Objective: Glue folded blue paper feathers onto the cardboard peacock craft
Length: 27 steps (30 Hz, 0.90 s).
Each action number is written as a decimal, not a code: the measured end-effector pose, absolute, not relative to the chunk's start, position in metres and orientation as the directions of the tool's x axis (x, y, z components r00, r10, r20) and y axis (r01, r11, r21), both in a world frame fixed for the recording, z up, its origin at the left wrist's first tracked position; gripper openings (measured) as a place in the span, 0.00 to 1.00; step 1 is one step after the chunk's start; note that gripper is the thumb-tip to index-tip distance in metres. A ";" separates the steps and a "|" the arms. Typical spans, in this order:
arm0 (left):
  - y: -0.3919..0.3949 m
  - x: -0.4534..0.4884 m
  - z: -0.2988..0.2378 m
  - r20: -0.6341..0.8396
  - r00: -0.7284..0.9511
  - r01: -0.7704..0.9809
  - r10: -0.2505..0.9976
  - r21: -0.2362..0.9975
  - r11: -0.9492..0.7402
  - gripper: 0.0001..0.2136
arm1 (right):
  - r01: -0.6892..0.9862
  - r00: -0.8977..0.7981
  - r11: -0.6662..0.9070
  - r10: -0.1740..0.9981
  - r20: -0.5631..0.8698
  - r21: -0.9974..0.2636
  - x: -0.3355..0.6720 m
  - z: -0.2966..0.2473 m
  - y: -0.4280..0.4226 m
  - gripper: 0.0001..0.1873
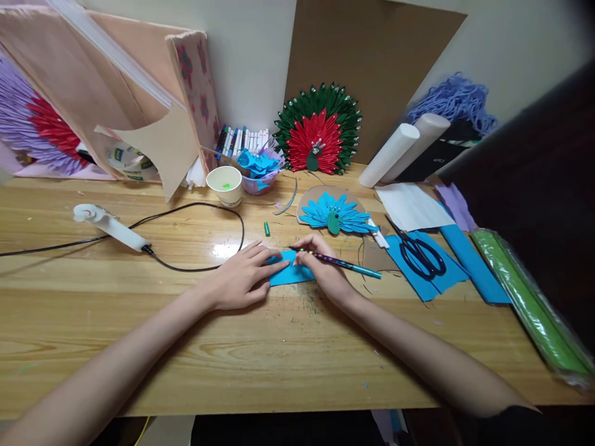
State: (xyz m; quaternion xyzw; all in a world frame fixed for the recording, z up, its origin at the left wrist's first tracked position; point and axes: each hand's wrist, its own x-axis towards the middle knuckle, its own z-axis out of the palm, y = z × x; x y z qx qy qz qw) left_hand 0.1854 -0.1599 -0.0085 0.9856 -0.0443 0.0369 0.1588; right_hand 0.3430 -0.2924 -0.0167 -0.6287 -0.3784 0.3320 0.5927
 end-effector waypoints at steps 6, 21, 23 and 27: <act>-0.153 0.178 -0.001 0.057 0.993 -0.116 -0.103 0.309 -0.944 0.20 | 0.301 0.441 -0.096 0.896 0.049 -0.949 0.340 -0.030 -0.292 0.02; -0.142 0.173 -0.001 -0.003 0.990 -0.130 -0.138 0.320 -0.939 0.17 | 0.588 0.268 -0.085 0.959 0.094 -0.805 0.333 -0.025 -0.296 0.03; -0.142 0.173 -0.001 0.004 0.990 -0.137 -0.144 0.322 -0.937 0.16 | 0.570 0.288 -0.116 0.955 0.066 -0.814 0.333 -0.024 -0.296 0.03; -0.141 0.173 -0.001 0.022 0.988 -0.149 -0.150 0.326 -0.934 0.16 | 0.570 0.345 -0.149 0.936 0.071 -0.808 0.333 -0.023 -0.297 0.02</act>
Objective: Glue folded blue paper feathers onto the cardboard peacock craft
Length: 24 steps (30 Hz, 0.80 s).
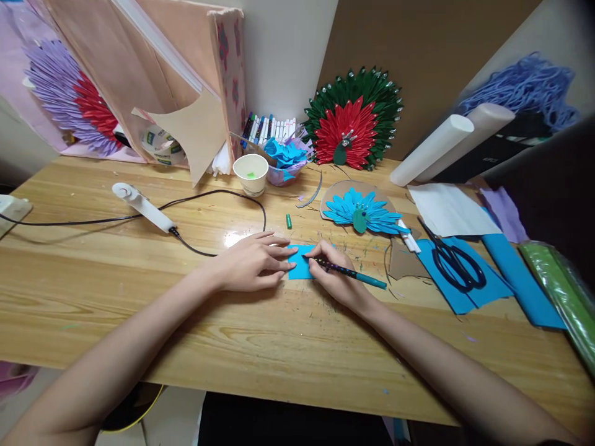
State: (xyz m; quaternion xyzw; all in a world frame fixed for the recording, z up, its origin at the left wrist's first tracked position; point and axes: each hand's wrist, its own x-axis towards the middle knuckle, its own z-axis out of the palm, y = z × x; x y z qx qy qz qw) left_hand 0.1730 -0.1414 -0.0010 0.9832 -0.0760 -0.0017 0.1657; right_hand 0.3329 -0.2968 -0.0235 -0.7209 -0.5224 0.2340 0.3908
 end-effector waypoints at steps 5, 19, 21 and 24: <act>-0.141 0.172 -0.001 0.014 0.990 -0.135 -0.139 0.355 -0.925 0.16 | 0.577 0.250 -0.083 0.965 0.079 -0.813 0.333 -0.024 -0.298 0.03; -0.140 0.173 0.001 0.010 0.992 -0.119 -0.124 0.387 -0.914 0.16 | 0.487 0.297 -0.126 0.954 0.029 -0.865 0.337 -0.027 -0.298 0.03; -0.140 0.172 0.000 0.012 0.992 -0.121 -0.126 0.382 -0.916 0.16 | 0.506 0.335 -0.141 0.941 0.044 -0.851 0.336 -0.026 -0.297 0.02; -0.140 0.173 0.000 0.009 0.991 -0.125 -0.131 0.374 -0.919 0.15 | 0.559 0.324 -0.128 0.943 0.074 -0.819 0.334 -0.025 -0.296 0.02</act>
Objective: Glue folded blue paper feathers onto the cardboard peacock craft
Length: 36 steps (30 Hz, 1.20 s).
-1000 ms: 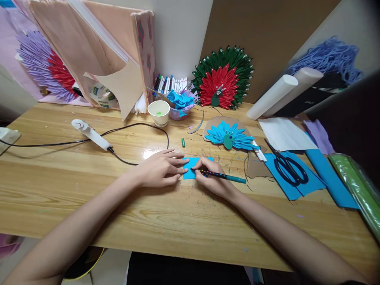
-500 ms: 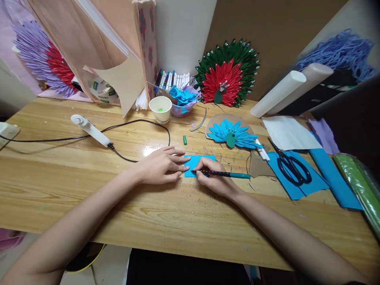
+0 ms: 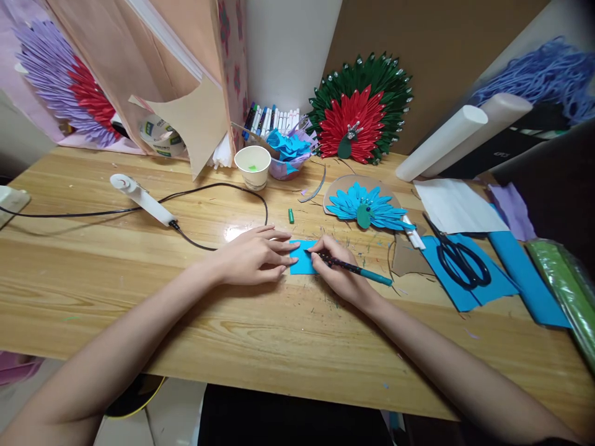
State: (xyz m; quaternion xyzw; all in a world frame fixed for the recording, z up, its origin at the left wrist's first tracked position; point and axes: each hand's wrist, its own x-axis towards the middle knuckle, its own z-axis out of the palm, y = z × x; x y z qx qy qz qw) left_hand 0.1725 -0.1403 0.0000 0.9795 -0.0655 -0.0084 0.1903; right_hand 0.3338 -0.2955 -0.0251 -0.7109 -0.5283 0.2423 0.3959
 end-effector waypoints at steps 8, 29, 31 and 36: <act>-0.139 0.173 -0.001 0.004 0.992 -0.117 -0.125 0.381 -0.917 0.16 | 0.611 0.292 -0.092 0.949 0.116 -0.786 0.334 -0.028 -0.295 0.06; -0.139 0.172 -0.002 0.016 0.992 -0.124 -0.128 0.400 -0.908 0.15 | 0.428 0.341 -0.136 0.940 0.020 -0.894 0.337 -0.029 -0.299 0.03; -0.139 0.172 -0.002 0.003 0.992 -0.120 -0.129 0.393 -0.912 0.16 | 0.486 0.359 -0.158 0.933 0.031 -0.860 0.336 -0.029 -0.298 0.02; -0.139 0.172 -0.002 0.004 0.992 -0.119 -0.128 0.395 -0.911 0.16 | 0.567 0.338 -0.146 0.939 0.067 -0.810 0.332 -0.028 -0.297 0.02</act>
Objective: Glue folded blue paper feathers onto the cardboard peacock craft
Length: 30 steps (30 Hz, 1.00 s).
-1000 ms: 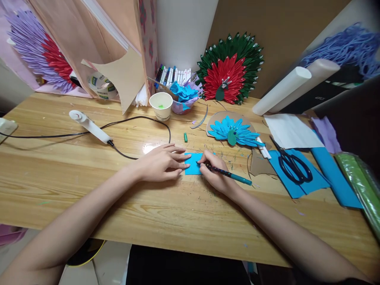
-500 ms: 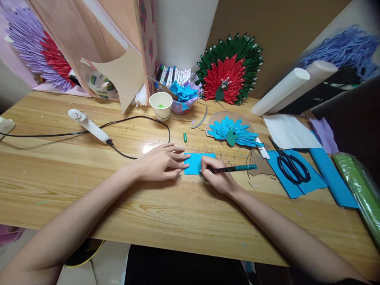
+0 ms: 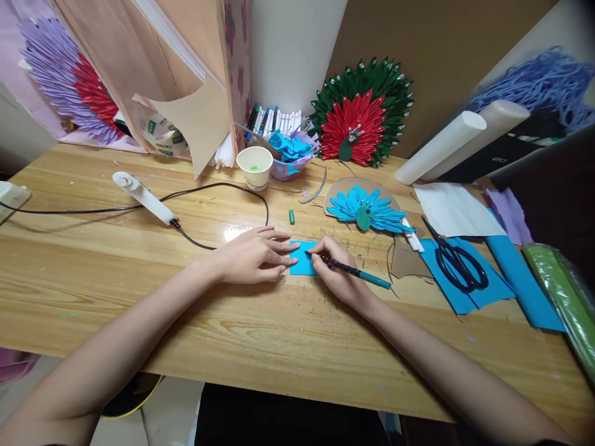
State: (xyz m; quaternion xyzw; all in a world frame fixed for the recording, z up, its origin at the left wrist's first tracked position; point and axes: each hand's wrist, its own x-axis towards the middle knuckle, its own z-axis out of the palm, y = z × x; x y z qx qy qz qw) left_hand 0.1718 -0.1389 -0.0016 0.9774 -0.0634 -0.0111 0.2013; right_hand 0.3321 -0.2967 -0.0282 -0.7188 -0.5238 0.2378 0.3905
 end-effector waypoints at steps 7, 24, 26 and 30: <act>-0.139 0.172 -0.001 0.004 0.992 -0.120 -0.129 0.398 -0.910 0.16 | 0.553 0.270 -0.125 0.962 0.036 -0.824 0.333 -0.027 -0.298 0.03; -0.136 0.172 -0.005 0.023 0.991 -0.131 -0.135 0.424 -0.896 0.16 | 0.583 0.117 -0.010 0.991 0.072 -0.812 0.336 -0.025 -0.299 0.04; -0.136 0.172 -0.006 0.037 0.990 -0.136 -0.133 0.432 -0.891 0.16 | 0.580 0.100 0.008 0.992 0.080 -0.814 0.337 -0.025 -0.299 0.05; -0.136 0.171 -0.007 0.050 0.990 -0.141 -0.133 0.454 -0.880 0.15 | 0.548 0.086 0.008 0.994 0.066 -0.836 0.337 -0.027 -0.299 0.05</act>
